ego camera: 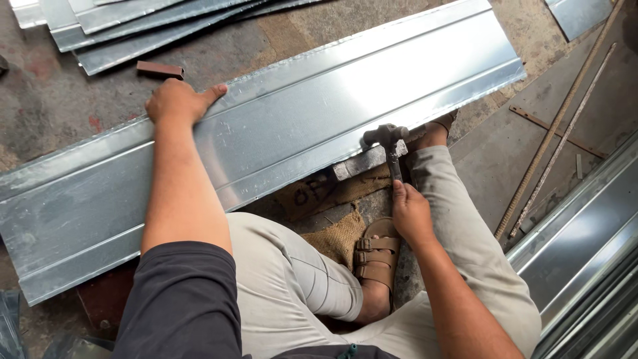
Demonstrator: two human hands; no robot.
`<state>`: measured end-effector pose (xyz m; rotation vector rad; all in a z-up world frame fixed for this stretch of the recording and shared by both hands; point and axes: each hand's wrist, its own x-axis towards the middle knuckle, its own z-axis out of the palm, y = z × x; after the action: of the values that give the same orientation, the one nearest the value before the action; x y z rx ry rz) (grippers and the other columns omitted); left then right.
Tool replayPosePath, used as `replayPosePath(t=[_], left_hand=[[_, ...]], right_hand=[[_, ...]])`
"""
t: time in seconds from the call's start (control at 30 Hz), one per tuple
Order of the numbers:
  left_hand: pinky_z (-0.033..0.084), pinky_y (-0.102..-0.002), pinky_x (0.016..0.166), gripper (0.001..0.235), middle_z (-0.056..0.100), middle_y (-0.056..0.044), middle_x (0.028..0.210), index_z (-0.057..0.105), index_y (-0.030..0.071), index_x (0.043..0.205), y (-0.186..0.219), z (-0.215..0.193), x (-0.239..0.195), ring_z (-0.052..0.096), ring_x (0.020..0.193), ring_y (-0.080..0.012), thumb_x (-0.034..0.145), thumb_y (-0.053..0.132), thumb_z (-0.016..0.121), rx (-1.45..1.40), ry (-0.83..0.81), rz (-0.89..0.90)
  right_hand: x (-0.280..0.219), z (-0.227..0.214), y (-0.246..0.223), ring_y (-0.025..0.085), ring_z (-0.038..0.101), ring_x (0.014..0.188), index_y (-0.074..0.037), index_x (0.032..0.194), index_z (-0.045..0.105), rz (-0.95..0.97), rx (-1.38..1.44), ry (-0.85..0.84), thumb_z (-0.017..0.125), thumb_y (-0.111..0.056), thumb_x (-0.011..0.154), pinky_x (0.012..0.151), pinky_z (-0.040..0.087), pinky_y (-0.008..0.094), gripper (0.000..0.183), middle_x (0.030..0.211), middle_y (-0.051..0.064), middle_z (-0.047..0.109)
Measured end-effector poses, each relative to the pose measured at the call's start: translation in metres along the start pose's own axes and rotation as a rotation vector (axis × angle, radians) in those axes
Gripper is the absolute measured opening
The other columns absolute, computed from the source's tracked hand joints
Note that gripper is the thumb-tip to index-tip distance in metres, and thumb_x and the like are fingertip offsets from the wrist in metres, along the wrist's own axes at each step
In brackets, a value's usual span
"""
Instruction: The person hammer the edge of a long metal sheet against a block on the floor to straighten or flatten it.
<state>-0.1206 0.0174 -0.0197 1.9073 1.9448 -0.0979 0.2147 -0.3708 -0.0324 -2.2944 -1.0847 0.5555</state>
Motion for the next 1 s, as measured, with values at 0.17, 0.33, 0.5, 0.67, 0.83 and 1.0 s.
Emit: replayPosePath(t=[0.17, 0.33, 0.5, 0.67, 0.83, 1.0], left_hand=[[0.046, -0.046, 0.086, 0.098, 0.074, -0.016, 0.086, 0.077, 0.001, 0.079, 0.013, 0.011, -0.001, 0.069, 0.087, -0.0353, 0.069, 0.098, 0.069, 0.005, 0.271, 0.043], [0.045, -0.046, 0.08, 0.091, 0.071, -0.012, 0.073, 0.074, 0.006, 0.071, 0.039, 0.018, 0.0, 0.067, 0.07, -0.0312, 0.071, 0.097, 0.067, -0.05, 0.346, 0.072], [0.044, -0.045, 0.08, 0.088, 0.067, -0.007, 0.062, 0.069, 0.01, 0.061, 0.054, 0.016, -0.009, 0.064, 0.062, -0.027, 0.07, 0.097, 0.067, -0.067, 0.433, 0.107], [0.044, -0.045, 0.081, 0.085, 0.066, -0.007, 0.063, 0.068, 0.011, 0.062, 0.051, 0.013, -0.014, 0.063, 0.064, -0.0272, 0.073, 0.096, 0.065, -0.097, 0.339, 0.072], [0.044, -0.045, 0.081, 0.086, 0.067, -0.008, 0.063, 0.068, 0.01, 0.06, 0.051, 0.014, -0.007, 0.064, 0.066, -0.0278, 0.073, 0.095, 0.065, -0.087, 0.389, 0.08], [0.044, -0.049, 0.08, 0.086, 0.068, -0.009, 0.065, 0.07, 0.01, 0.06, 0.045, 0.026, -0.004, 0.066, 0.068, -0.0304, 0.074, 0.095, 0.066, -0.042, 0.485, 0.142]], right_hand=[[-0.009, -0.034, -0.022, 0.01, 0.047, 0.054, -0.005, 0.081, 0.059, 0.122, 0.335, -0.092, 0.05, -0.041, 0.109, 0.048, 0.037, 0.029, 0.046, 0.063, 0.0, 0.051], [-0.033, -0.111, -0.058, 0.01, 0.048, 0.048, -0.009, 0.09, 0.053, -0.448, 0.371, 0.268, 0.048, -0.047, 0.114, 0.046, 0.041, 0.025, 0.045, 0.068, 0.002, 0.052], [-0.034, -0.133, -0.059, 0.01, 0.05, 0.046, -0.008, 0.109, 0.047, -0.822, 0.697, 0.582, 0.049, -0.049, 0.112, 0.047, 0.043, 0.026, 0.042, 0.075, 0.006, 0.055], [-0.019, -0.039, -0.036, 0.02, 0.052, 0.065, -0.006, 0.102, 0.058, -0.249, 0.097, 0.284, 0.056, -0.026, 0.109, 0.062, 0.044, 0.038, 0.021, 0.077, 0.009, 0.056], [-0.006, -0.045, -0.037, 0.024, 0.061, 0.057, -0.004, 0.095, 0.067, 0.062, -0.011, 0.06, 0.064, -0.034, 0.102, 0.055, 0.045, 0.04, 0.03, 0.066, 0.011, 0.064], [-0.016, -0.114, -0.047, 0.011, 0.046, 0.045, -0.005, 0.1, 0.057, -0.517, 0.49, 0.353, 0.057, -0.037, 0.113, 0.044, 0.039, 0.025, 0.034, 0.072, 0.003, 0.055]])
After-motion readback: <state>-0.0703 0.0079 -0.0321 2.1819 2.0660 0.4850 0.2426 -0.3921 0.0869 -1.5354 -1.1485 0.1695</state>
